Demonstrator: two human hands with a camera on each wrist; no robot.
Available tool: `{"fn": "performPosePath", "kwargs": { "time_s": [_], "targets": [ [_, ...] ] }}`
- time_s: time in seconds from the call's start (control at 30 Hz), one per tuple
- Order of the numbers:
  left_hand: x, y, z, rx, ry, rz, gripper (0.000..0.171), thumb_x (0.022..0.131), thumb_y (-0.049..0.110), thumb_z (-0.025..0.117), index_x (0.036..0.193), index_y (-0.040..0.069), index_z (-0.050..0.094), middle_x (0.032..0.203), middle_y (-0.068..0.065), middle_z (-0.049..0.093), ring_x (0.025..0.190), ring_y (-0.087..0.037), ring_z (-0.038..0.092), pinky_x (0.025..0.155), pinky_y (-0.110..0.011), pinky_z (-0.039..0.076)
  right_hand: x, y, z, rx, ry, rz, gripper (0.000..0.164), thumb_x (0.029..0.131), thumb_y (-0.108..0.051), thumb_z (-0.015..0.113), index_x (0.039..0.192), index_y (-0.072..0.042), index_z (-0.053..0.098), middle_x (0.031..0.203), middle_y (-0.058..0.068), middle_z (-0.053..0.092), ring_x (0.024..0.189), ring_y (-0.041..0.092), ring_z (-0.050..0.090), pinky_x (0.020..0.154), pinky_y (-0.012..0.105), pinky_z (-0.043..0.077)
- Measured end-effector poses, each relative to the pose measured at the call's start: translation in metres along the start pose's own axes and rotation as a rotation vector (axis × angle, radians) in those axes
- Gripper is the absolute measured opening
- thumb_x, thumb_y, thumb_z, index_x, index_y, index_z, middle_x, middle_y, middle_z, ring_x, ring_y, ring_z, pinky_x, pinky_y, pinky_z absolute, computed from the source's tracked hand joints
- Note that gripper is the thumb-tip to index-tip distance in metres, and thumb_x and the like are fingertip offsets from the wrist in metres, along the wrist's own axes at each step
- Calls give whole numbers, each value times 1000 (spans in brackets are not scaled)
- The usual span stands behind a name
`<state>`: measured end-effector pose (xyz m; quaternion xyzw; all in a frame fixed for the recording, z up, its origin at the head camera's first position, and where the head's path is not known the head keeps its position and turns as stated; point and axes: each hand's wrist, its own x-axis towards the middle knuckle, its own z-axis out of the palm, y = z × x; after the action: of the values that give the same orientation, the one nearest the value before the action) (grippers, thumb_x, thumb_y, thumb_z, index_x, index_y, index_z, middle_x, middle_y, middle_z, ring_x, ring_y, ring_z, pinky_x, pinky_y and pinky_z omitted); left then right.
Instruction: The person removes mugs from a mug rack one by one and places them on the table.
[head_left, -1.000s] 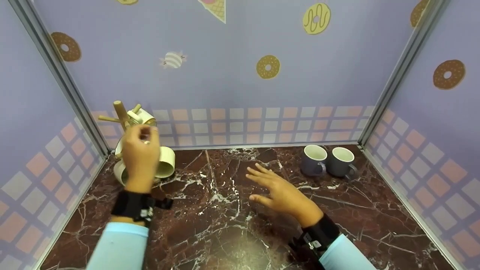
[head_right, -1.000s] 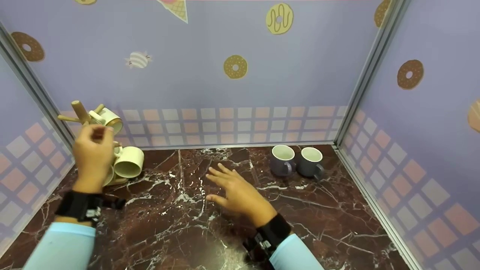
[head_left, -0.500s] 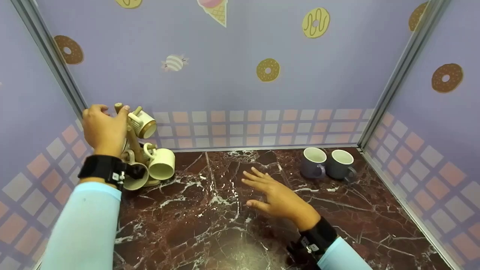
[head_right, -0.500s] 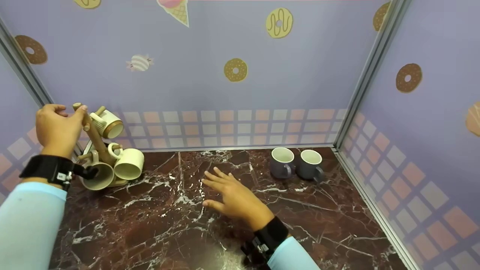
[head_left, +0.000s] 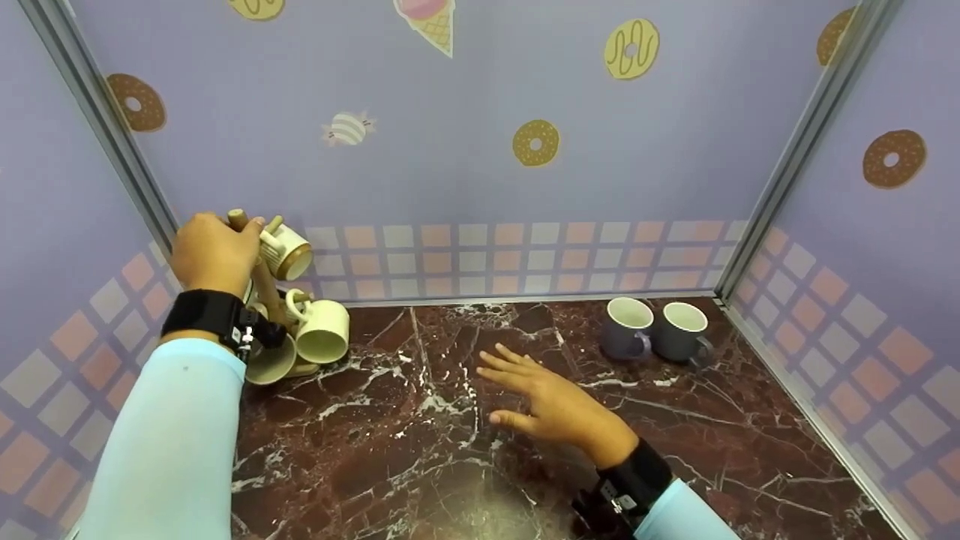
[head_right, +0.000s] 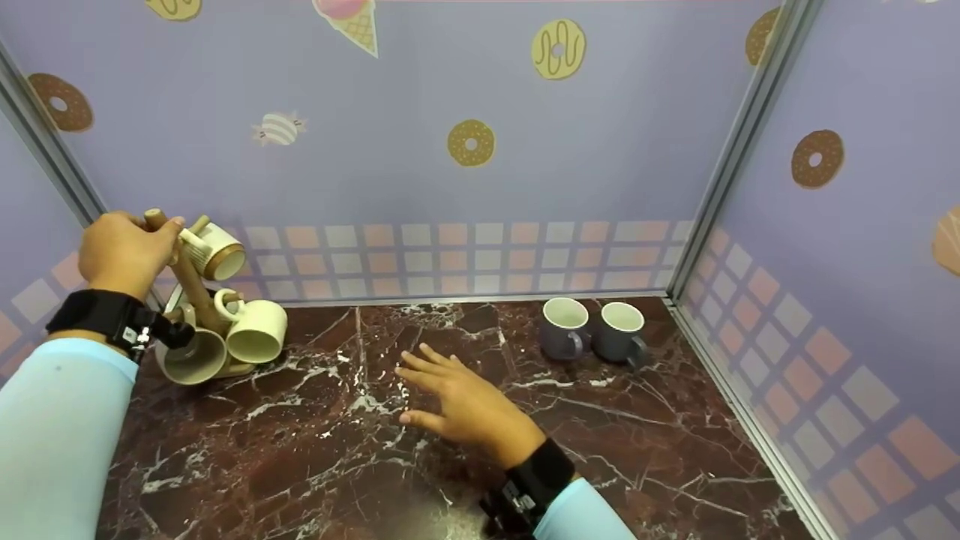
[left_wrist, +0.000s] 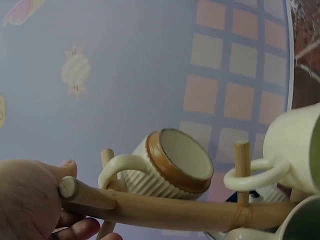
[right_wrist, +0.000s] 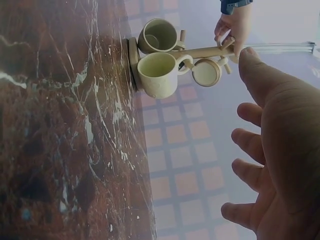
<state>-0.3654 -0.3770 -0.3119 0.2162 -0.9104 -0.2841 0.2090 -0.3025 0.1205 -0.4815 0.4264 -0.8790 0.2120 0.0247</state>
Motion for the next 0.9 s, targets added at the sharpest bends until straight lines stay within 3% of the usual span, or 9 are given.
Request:
{"fn": "performPosePath", "kwargs": {
  "time_s": [0.23, 0.5, 0.73, 0.9],
  "targets": [
    [6, 6, -1, 41, 17, -16, 64, 109, 55, 70, 126, -6, 77, 134, -36, 75, 122, -56, 71, 85, -58, 61, -1, -2, 0, -3, -1, -34, 79, 108, -68, 60, 174, -25, 47, 188, -14, 23, 178, 23, 21, 144, 54, 20],
    [6, 14, -3, 82, -2, -56, 59, 112, 46, 66, 137, -6, 75, 144, -37, 70, 132, -60, 67, 101, -69, 62, -2, -5, 1, 25, 24, -118, 76, 110, -62, 64, 174, -25, 47, 189, -10, 23, 178, 29, 22, 143, 61, 21],
    [6, 14, -4, 56, 0, -25, 53, 112, 41, 68, 137, -5, 77, 141, -36, 73, 131, -61, 66, 108, -70, 59, -1, -8, 0, -5, 26, -179, 81, 106, -51, 74, 176, -25, 42, 190, -10, 19, 178, 29, 19, 143, 62, 19],
    [9, 11, -6, 26, -14, -11, 52, 111, 39, 70, 135, -7, 77, 139, -36, 73, 128, -59, 68, 106, -67, 59, 8, -8, -1, -6, 14, -187, 82, 108, -55, 71, 178, -27, 38, 190, -8, 19, 178, 30, 19, 143, 63, 20]
  ]
}}
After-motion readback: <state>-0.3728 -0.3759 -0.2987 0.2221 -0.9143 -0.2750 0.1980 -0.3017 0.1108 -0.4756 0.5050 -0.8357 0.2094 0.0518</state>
